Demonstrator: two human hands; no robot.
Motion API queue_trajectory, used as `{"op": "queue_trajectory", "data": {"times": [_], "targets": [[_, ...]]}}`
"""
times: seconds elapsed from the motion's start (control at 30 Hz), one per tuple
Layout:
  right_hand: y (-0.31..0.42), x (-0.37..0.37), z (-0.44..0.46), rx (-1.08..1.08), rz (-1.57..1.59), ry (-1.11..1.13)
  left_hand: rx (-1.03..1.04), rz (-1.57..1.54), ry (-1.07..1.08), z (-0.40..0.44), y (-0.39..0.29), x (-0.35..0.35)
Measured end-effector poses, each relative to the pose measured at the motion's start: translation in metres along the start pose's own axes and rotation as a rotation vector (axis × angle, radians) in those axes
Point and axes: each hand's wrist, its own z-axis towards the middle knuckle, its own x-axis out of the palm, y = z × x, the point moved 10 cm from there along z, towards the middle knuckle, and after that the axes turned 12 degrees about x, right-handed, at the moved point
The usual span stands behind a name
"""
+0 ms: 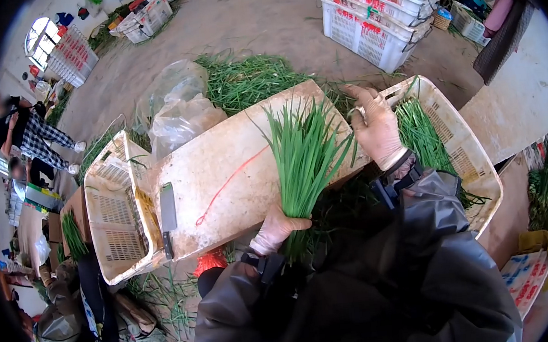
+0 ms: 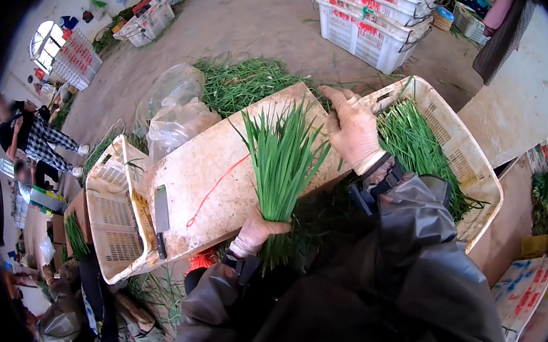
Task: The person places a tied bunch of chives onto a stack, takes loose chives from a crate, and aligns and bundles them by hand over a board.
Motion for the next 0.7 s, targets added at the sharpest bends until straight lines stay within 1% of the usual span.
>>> {"op": "queue_trajectory", "data": {"times": [0.03, 0.07, 0.13, 0.2, 0.23, 0.27, 0.33, 0.43, 0.53, 0.7], "targets": [[0.002, 0.003, -0.002, 0.081, 0.213, 0.045, 0.000, 0.007, 0.001, 0.002, 0.002, -0.001], [-0.006, 0.023, -0.009, 0.278, 0.493, 0.222, -0.001, 0.014, 0.002, 0.003, 0.005, -0.002], [0.007, 0.043, -0.021, 0.313, 0.474, 0.421, -0.006, 0.034, 0.004, 0.005, 0.010, -0.002], [0.000, 0.076, -0.043, 0.536, 0.622, 0.614, -0.011, 0.065, 0.008, 0.006, 0.011, -0.001], [-0.003, 0.083, -0.050, 0.568, 0.572, 0.611, -0.003, 0.080, -0.001, 0.006, 0.005, 0.001], [-0.002, 0.090, -0.053, 0.537, 0.457, 0.657, 0.006, 0.094, -0.010, 0.005, -0.004, 0.004], [0.004, 0.099, -0.061, 0.557, 0.434, 0.728, 0.027, 0.109, -0.016, 0.006, -0.010, 0.006], [0.008, 0.103, -0.067, 0.684, 0.457, 0.812, 0.049, 0.128, -0.005, 0.008, -0.009, 0.006], [0.008, 0.105, -0.069, 0.736, 0.582, 0.812, 0.069, 0.157, -0.007, 0.009, -0.006, 0.006], [0.002, 0.107, -0.072, 0.769, 0.593, 0.798, 0.083, 0.146, -0.019, 0.010, -0.002, 0.003]]}}
